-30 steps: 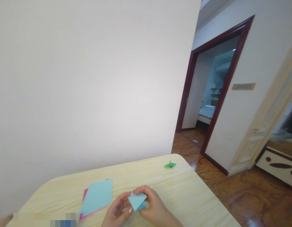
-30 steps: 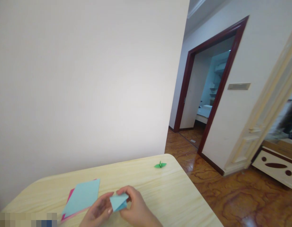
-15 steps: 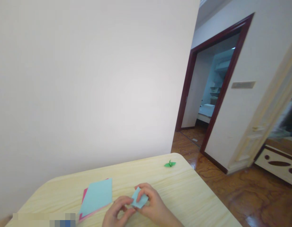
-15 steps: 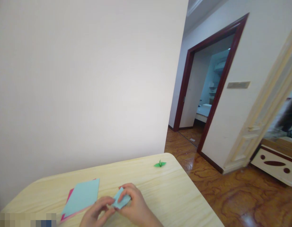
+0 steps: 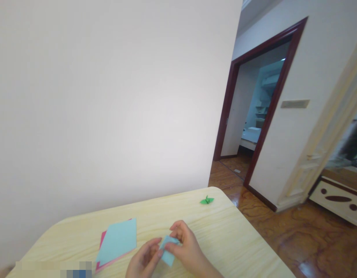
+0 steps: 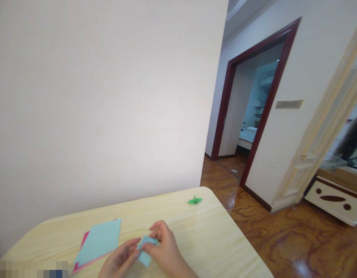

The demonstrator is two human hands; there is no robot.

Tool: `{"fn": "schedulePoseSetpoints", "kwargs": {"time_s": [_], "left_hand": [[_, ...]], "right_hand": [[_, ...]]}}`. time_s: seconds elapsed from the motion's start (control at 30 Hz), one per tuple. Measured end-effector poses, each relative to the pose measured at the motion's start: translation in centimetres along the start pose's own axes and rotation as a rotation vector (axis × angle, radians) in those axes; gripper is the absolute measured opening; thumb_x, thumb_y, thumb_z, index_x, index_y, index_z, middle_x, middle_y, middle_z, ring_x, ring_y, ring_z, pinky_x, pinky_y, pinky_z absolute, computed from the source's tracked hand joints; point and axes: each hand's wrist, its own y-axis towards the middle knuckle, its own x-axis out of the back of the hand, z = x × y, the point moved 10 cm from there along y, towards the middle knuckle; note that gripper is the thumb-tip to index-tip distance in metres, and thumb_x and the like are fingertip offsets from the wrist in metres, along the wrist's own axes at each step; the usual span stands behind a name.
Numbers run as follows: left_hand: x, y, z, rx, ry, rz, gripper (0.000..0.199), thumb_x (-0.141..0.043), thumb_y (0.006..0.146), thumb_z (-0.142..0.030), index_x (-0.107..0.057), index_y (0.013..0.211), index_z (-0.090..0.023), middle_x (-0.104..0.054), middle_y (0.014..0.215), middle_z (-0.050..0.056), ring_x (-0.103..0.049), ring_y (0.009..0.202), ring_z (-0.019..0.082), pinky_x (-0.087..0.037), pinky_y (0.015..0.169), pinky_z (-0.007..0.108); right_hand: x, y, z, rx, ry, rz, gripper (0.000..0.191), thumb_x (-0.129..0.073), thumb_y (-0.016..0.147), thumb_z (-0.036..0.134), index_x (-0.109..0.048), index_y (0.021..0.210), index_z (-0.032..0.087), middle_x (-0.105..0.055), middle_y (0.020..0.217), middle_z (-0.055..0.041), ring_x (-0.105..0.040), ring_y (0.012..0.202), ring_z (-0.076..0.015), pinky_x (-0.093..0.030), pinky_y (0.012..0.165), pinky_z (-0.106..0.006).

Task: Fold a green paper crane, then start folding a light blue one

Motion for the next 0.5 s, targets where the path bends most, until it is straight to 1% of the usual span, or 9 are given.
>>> {"fn": "schedulePoseSetpoints", "kwargs": {"time_s": [0.07, 0.17, 0.23, 0.3, 0.37, 0.4, 0.43, 0.5], "left_hand": [[-0.4, 0.0, -0.2, 0.016, 0.020, 0.037, 0.033, -0.071, 0.058, -0.049, -0.070, 0.072, -0.019, -0.073, 0.069, 0.003, -0.065, 0.069, 0.022, -0.050, 0.066, 0.028], [0.1, 0.0, -0.5, 0.017, 0.041, 0.015, 0.032, -0.070, 0.059, -0.050, -0.070, 0.065, -0.019, -0.070, 0.063, 0.002, -0.062, 0.065, 0.021, -0.048, 0.063, 0.027], [0.6, 0.0, -0.5, 0.010, 0.047, -0.013, 0.035, -0.069, 0.059, -0.053, -0.069, 0.064, -0.018, -0.066, 0.056, 0.001, -0.058, 0.058, 0.018, -0.046, 0.057, 0.025], [0.9, 0.1, -0.2, 0.013, 0.043, -0.024, 0.037, -0.067, 0.060, -0.054, -0.069, 0.064, -0.018, -0.062, 0.052, -0.001, -0.054, 0.053, 0.016, -0.043, 0.052, 0.023], [0.7, 0.2, 0.3, 0.029, 0.019, -0.005, 0.037, -0.067, 0.061, -0.054, -0.068, 0.065, -0.018, -0.061, 0.052, -0.001, -0.053, 0.052, 0.015, -0.042, 0.051, 0.023], [0.5, 0.2, 0.5, 0.037, 0.004, 0.009, 0.037, -0.067, 0.060, -0.054, -0.067, 0.065, -0.018, -0.061, 0.052, -0.001, -0.054, 0.052, 0.015, -0.042, 0.050, 0.023], [0.3, 0.2, 0.7, 0.041, -0.012, 0.024, 0.036, -0.068, 0.060, -0.053, -0.067, 0.067, -0.018, -0.062, 0.054, -0.001, -0.054, 0.053, 0.015, -0.042, 0.050, 0.023], [-0.2, 0.2, 0.6, 0.036, -0.046, 0.048, 0.036, -0.070, 0.059, -0.051, -0.067, 0.072, -0.018, -0.066, 0.061, 0.000, -0.057, 0.058, 0.016, -0.044, 0.054, 0.024]], "right_hand": [[0.1, -0.1, 0.2, -0.002, -0.029, -0.011, 0.035, -0.071, 0.060, 0.015, -0.048, 0.086, 0.020, -0.055, 0.064, 0.0059, -0.054, 0.059, -0.0117, -0.037, 0.054, -0.021], [0.3, 0.0, 0.1, -0.009, -0.053, -0.022, 0.037, -0.073, 0.059, 0.017, -0.052, 0.089, 0.019, -0.055, 0.063, 0.0055, -0.054, 0.058, -0.0121, -0.038, 0.054, -0.022], [0.4, 0.1, -0.3, -0.013, -0.049, -0.013, 0.032, -0.074, 0.060, 0.023, -0.056, 0.086, 0.017, -0.058, 0.064, 0.0031, -0.056, 0.060, -0.0131, -0.040, 0.056, -0.023], [0.4, 0.3, -0.9, -0.028, -0.034, -0.001, 0.029, -0.074, 0.061, 0.031, -0.059, 0.079, 0.015, -0.060, 0.065, 0.0004, -0.056, 0.061, -0.0141, -0.042, 0.058, -0.025], [0.6, 0.4, -1.4, -0.045, -0.014, -0.008, 0.032, -0.074, 0.060, 0.039, -0.061, 0.075, 0.014, -0.060, 0.063, -0.0006, -0.055, 0.059, -0.0141, -0.042, 0.057, -0.026], [0.7, 0.4, -1.5, -0.045, -0.007, -0.017, 0.034, -0.074, 0.060, 0.042, -0.062, 0.076, 0.014, -0.059, 0.061, -0.0001, -0.054, 0.057, -0.0137, -0.042, 0.056, -0.025], [0.9, 0.4, -1.4, -0.036, -0.006, -0.030, 0.037, -0.074, 0.059, 0.043, -0.063, 0.079, 0.014, -0.058, 0.060, 0.0008, -0.053, 0.056, -0.0132, -0.041, 0.055, -0.025], [1.1, 0.4, -0.9, -0.006, -0.028, -0.051, 0.037, -0.074, 0.059, 0.041, -0.064, 0.083, 0.015, -0.055, 0.058, 0.0022, -0.052, 0.055, -0.0125, -0.040, 0.053, -0.023]]}}
